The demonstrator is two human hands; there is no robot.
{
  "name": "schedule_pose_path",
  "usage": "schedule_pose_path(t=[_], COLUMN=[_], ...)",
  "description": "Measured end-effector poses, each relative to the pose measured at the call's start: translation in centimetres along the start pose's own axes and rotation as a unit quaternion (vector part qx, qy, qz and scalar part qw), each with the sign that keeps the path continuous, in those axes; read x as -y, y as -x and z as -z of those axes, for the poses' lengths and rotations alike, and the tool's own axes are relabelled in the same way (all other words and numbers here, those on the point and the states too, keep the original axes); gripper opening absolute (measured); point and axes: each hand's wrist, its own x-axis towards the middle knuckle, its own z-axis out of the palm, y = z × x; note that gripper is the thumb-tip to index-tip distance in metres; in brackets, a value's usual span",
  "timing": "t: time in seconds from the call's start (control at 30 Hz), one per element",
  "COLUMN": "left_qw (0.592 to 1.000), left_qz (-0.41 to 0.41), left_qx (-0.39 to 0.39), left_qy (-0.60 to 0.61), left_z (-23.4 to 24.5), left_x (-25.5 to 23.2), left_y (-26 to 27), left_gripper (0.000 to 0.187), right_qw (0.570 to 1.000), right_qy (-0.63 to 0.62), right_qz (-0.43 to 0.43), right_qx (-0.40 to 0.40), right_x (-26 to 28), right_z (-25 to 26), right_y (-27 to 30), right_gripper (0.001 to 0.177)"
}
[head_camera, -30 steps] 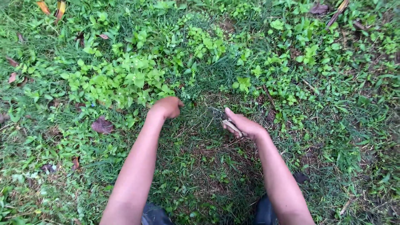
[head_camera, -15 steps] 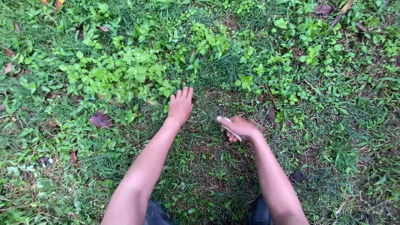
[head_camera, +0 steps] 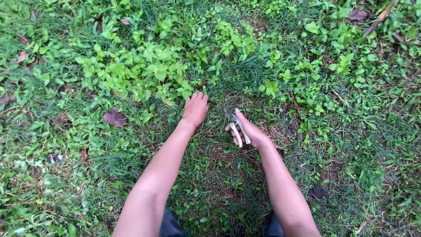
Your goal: Picking and trimming small plants and grass from the ground using hands and pruning shears.
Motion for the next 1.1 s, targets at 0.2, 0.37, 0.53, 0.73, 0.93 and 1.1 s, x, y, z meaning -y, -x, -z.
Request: schedule_pose_path(t=[0.2,0.37,0.53,0.73,0.93,1.1], left_qw=[0.999,0.998,0.997,0.995,0.994,0.988], left_qz=[0.024,0.032,0.038,0.028,0.042,0.060], left_qx=[-0.004,0.004,-0.004,-0.024,-0.023,-0.031], left_qy=[0.043,0.060,0.067,0.087,0.103,0.142], left_z=[0.7,0.9,0.6,1.5,2.3,2.4], left_x=[-0.4,-0.2,-0.2,-0.5,-0.9,-1.0], left_y=[-0.9,-1.0,-1.4,-1.1,-0.8,-0.5], left_gripper=[0.031,0.026,0.026,0.024,0.019,0.018], right_qw=[0.999,0.999,0.997,0.996,0.999,0.992], right_qy=[0.032,-0.008,-0.044,0.012,0.007,-0.126], right_qz=[-0.033,-0.023,-0.029,0.026,-0.011,-0.029], right_qx=[0.010,0.038,0.057,-0.090,-0.040,-0.013], right_x=[1.9,2.6,2.8,0.4,1.8,4.7], right_z=[-2.3,-3.3,-3.8,-3.4,-3.3,-4.9], right_y=[1.0,-1.1,-4.9,-7.3,-4.4,-4.0], right_gripper=[0.090,0.095,0.096,0.088,0.085,0.080])
